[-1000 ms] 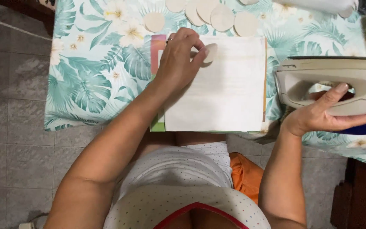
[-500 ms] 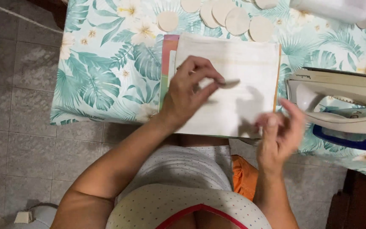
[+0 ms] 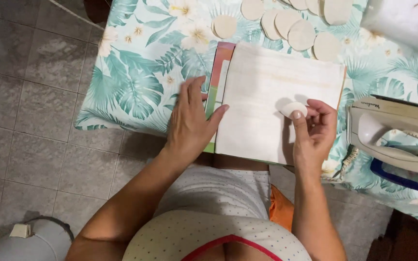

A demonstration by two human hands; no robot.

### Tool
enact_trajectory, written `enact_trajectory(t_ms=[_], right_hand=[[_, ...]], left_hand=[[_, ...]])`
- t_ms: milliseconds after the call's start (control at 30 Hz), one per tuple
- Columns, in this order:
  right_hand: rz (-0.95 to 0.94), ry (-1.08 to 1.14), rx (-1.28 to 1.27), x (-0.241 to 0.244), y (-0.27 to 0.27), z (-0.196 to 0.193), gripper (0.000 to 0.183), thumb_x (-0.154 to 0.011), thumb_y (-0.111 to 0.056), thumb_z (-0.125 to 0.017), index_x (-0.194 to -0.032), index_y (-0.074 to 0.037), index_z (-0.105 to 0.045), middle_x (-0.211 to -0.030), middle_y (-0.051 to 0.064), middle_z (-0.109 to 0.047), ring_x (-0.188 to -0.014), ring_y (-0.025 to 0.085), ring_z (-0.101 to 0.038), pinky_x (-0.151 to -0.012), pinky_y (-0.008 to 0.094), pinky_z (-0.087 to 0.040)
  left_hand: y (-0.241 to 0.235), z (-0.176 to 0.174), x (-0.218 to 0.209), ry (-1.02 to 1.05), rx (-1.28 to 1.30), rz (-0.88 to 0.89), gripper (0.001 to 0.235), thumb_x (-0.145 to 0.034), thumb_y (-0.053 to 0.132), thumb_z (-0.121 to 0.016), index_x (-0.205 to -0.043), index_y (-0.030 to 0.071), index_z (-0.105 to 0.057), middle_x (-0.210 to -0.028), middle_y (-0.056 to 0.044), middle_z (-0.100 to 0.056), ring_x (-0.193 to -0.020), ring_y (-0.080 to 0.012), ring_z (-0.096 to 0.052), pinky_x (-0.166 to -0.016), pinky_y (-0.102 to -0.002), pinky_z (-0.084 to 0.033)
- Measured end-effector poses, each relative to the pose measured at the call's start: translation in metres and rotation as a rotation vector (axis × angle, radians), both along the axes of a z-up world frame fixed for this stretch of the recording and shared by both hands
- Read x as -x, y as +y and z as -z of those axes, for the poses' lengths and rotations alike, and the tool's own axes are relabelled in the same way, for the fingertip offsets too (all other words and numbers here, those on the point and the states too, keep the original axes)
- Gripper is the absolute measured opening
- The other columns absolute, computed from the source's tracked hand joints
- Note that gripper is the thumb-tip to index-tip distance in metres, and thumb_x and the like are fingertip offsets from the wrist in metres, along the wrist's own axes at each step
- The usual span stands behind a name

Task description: Ironing small paper circles to flatten or bond them as part of a handcraft project.

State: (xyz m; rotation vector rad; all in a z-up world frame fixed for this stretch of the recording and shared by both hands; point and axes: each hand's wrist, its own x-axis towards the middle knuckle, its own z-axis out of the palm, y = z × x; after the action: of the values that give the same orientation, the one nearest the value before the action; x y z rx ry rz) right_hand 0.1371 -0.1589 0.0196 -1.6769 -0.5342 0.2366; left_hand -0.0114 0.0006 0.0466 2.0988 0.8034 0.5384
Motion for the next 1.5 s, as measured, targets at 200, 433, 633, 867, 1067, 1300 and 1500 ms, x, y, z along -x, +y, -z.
enact_trajectory(t_ms=[200, 433, 633, 867, 1067, 1300, 1500], right_hand=[[0.026, -0.073, 0.046, 0.005, -0.012, 0.013, 0.026, -0.088, -0.003, -0.064, -0.11, -0.001, -0.049, -0.083, 0.009, -0.059, -0.075, 0.011, -0.052, -0.076, 0.025, -0.044], [0.012, 0.016, 0.081, 0.038, -0.007, -0.01, 0.022, -0.087, -0.001, -0.06, -0.107, 0.0, -0.052, -0.082, 0.013, -0.06, -0.073, 0.019, -0.053, -0.074, 0.031, -0.045], [0.006, 0.032, 0.098, 0.043, -0.012, -0.014, 0.022, -0.085, -0.003, -0.063, -0.103, 0.0, -0.052, -0.079, 0.009, -0.06, -0.075, 0.012, -0.054, -0.075, 0.027, -0.045], [-0.004, -0.065, 0.054, 0.01, -0.001, -0.024, 0.02, -0.089, -0.001, -0.06, -0.107, 0.001, -0.052, -0.083, 0.008, -0.057, -0.079, 0.013, -0.052, -0.077, 0.028, -0.044], [0.024, 0.075, -0.036, -0.014, 0.008, -0.009, 0.02, -0.09, -0.003, -0.056, -0.108, 0.002, -0.049, -0.083, 0.008, -0.055, -0.071, 0.01, -0.054, -0.067, 0.023, -0.055], [0.031, -0.198, 0.001, -0.039, 0.023, -0.009, 0.015, -0.093, -0.001, -0.051, -0.108, 0.0, -0.049, -0.082, 0.008, -0.051, -0.073, 0.013, -0.052, -0.066, 0.026, -0.048], [0.05, -0.351, 0.104, -0.04, 0.038, -0.023, 0.017, -0.092, -0.006, -0.042, -0.107, -0.007, -0.051, -0.085, 0.009, -0.051, -0.076, 0.019, -0.049, -0.071, 0.033, -0.045]], left_hand=[[0.001, 0.023, -0.006, 0.043, -0.007, 0.009, 0.057, -0.079, 0.025, -0.07, -0.114, -0.011, -0.043, -0.09, -0.02, -0.052, -0.077, -0.037, -0.06, -0.062, -0.044, -0.048], [-0.005, 0.032, -0.003, 0.114, 0.073, 0.039, 0.033, -0.09, 0.016, -0.053, -0.11, -0.01, -0.049, -0.083, -0.021, -0.052, -0.071, -0.0409, -0.06, -0.053, -0.047, -0.047], [0.0, 0.009, 0.005, 0.065, -0.241, -0.027, 0.06, -0.083, 0.01, -0.068, -0.13, -0.008, -0.035, -0.103, -0.033, -0.05, -0.081, -0.054, -0.056, -0.058, -0.058, -0.043], [0.008, 0.018, -0.01, 0.053, -0.507, 0.015, 0.045, -0.07, 0.005, -0.076, -0.11, -0.002, -0.057, -0.112, -0.021, -0.04, -0.088, -0.0376, -0.05, -0.059, -0.049, -0.045], [-0.008, 0.041, -0.037, 0.047, -0.64, 0.276, 0.046, -0.077, 0.017, -0.07, -0.119, 0.005, -0.056, -0.126, -0.017, -0.047, -0.119, -0.0358, -0.043, -0.092, -0.049, -0.035], [-0.011, 0.036, -0.05, 0.065, -0.532, 0.385, 0.043, -0.087, 0.026, -0.058, -0.123, 0.003, -0.052, -0.129, -0.019, -0.044, -0.124, -0.039, -0.037, -0.101, -0.054, -0.022], [0.017, 0.023, -0.083, -0.041, -0.584, 0.413, 0.028, -0.084, 0.017, -0.061, -0.11, 0.005, -0.058, -0.114, -0.013, -0.051, -0.111, -0.0369, -0.048, -0.084, -0.047, -0.041]])
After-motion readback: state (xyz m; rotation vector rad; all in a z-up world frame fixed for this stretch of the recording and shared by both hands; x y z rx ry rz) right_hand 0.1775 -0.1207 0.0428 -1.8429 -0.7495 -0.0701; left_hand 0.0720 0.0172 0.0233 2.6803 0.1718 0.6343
